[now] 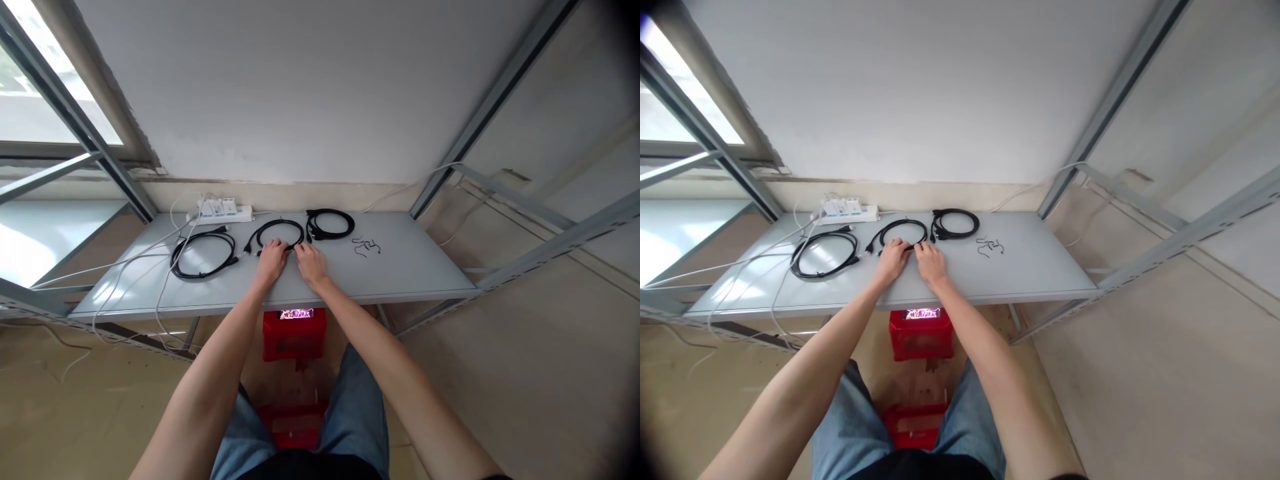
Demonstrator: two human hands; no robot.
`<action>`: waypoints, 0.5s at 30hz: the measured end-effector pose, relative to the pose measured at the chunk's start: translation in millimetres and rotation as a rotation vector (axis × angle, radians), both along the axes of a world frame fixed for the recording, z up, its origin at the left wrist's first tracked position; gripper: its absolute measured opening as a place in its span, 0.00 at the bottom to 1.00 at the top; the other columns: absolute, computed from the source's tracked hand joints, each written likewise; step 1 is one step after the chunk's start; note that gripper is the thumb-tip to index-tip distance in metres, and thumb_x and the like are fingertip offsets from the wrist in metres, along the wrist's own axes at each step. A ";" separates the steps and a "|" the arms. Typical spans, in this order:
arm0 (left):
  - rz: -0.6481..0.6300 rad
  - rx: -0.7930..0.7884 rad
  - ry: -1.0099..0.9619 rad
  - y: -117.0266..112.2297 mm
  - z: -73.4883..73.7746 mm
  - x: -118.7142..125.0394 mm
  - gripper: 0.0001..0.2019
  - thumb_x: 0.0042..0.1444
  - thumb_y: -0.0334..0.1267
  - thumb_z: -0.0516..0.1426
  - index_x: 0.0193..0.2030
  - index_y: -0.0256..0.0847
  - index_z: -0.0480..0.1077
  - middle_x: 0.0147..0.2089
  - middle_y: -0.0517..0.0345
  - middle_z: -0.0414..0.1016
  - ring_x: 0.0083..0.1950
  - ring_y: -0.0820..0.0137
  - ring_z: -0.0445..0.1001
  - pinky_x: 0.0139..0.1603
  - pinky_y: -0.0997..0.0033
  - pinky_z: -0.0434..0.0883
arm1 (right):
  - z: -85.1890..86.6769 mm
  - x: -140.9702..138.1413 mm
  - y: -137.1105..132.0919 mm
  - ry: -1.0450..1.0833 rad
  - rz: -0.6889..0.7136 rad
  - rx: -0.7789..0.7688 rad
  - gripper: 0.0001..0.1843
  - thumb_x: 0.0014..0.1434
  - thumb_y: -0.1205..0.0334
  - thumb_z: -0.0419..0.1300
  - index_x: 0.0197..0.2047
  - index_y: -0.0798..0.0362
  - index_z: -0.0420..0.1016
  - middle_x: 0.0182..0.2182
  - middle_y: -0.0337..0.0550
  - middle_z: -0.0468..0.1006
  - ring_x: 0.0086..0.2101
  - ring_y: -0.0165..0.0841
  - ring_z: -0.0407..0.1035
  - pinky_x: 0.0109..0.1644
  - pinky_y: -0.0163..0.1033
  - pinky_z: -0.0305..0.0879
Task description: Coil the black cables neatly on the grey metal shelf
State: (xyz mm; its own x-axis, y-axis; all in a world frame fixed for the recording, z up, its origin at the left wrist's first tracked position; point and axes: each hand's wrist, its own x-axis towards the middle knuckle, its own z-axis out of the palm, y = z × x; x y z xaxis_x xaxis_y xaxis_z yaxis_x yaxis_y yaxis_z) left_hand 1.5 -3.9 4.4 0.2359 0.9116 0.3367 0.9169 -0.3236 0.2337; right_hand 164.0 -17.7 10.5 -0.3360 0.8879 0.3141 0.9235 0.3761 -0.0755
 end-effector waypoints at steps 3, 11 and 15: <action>0.002 -0.004 -0.004 -0.5 0.6 0.5 0.14 0.75 0.39 0.49 0.55 0.42 0.76 0.52 0.43 0.75 0.58 0.51 0.70 0.56 0.55 0.67 | -2.2 0.3 2.2 -0.032 0.019 0.026 0.21 0.74 0.72 0.47 0.59 0.54 0.77 0.52 0.57 0.79 0.51 0.45 0.70 0.53 0.44 0.65; 0.006 -0.008 -0.012 -2.1 -0.2 0.2 0.13 0.74 0.39 0.51 0.55 0.42 0.75 0.53 0.43 0.75 0.58 0.51 0.70 0.56 0.55 0.67 | -6.5 3.2 5.9 -0.033 0.044 0.082 0.19 0.72 0.74 0.48 0.53 0.56 0.80 0.50 0.58 0.79 0.54 0.47 0.66 0.58 0.49 0.62; -0.001 -0.003 -0.008 -1.8 -1.1 -0.7 0.13 0.74 0.39 0.51 0.55 0.42 0.75 0.53 0.43 0.75 0.58 0.51 0.70 0.56 0.55 0.66 | -6.3 4.0 6.4 -0.022 0.075 0.095 0.17 0.70 0.74 0.51 0.50 0.56 0.81 0.46 0.56 0.80 0.53 0.48 0.65 0.58 0.50 0.62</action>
